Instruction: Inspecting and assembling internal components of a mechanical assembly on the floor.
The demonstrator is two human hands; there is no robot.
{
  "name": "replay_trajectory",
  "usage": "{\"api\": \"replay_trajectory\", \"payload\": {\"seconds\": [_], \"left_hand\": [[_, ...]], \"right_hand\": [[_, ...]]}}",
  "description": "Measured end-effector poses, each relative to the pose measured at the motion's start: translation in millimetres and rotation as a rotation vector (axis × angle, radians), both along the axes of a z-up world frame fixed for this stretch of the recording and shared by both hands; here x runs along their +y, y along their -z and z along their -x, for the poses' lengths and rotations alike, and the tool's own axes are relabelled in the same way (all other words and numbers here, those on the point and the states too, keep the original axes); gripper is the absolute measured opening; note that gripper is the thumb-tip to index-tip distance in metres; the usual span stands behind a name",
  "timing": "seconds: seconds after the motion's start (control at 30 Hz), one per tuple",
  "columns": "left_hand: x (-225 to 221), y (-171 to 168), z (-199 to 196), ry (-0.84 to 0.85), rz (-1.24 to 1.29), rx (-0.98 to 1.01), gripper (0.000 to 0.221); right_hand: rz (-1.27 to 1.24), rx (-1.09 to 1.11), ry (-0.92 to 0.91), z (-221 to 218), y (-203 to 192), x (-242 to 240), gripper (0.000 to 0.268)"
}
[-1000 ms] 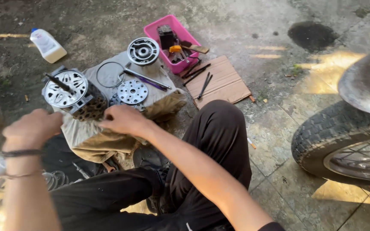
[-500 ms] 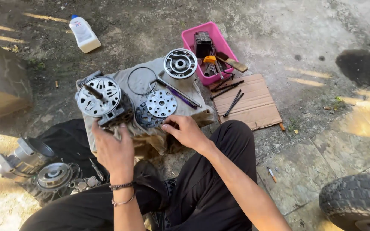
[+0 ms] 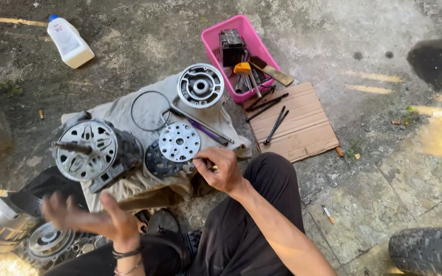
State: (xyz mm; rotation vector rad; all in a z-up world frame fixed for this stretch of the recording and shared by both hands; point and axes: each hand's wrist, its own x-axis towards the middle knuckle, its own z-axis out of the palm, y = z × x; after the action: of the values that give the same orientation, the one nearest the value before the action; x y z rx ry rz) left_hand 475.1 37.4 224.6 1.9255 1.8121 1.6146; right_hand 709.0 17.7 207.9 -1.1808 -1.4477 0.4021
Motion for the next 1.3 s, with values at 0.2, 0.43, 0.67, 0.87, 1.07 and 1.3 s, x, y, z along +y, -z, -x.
{"api": "replay_trajectory", "payload": {"seconds": [0.2,0.43,0.67,0.87,1.07,1.3], "left_hand": [[-19.0,42.9,-68.9,0.244,-0.178,0.027,0.035],[16.7,28.3,-94.9,0.622,0.137,0.163,0.025],[15.4,33.3,-96.7,0.598,0.139,-0.002,0.017],[29.9,32.6,-110.7,0.603,0.215,0.035,0.016],[35.7,26.3,-112.8,0.573,0.207,0.009,0.023],[12.1,24.0,-73.8,0.565,0.252,-0.027,0.035]], "right_hand": [[0.008,-0.034,0.046,-24.2,1.3,4.6,0.004],[0.061,-0.077,0.326,-26.7,48.5,14.3,0.014],[-0.025,-0.070,0.334,-30.3,58.4,23.6,0.047],[-0.012,-0.007,0.304,-29.5,55.2,25.3,0.011],[0.012,-0.004,0.297,-31.3,46.9,25.1,0.016],[0.057,-0.056,0.343,-27.6,44.0,22.0,0.013]]}}
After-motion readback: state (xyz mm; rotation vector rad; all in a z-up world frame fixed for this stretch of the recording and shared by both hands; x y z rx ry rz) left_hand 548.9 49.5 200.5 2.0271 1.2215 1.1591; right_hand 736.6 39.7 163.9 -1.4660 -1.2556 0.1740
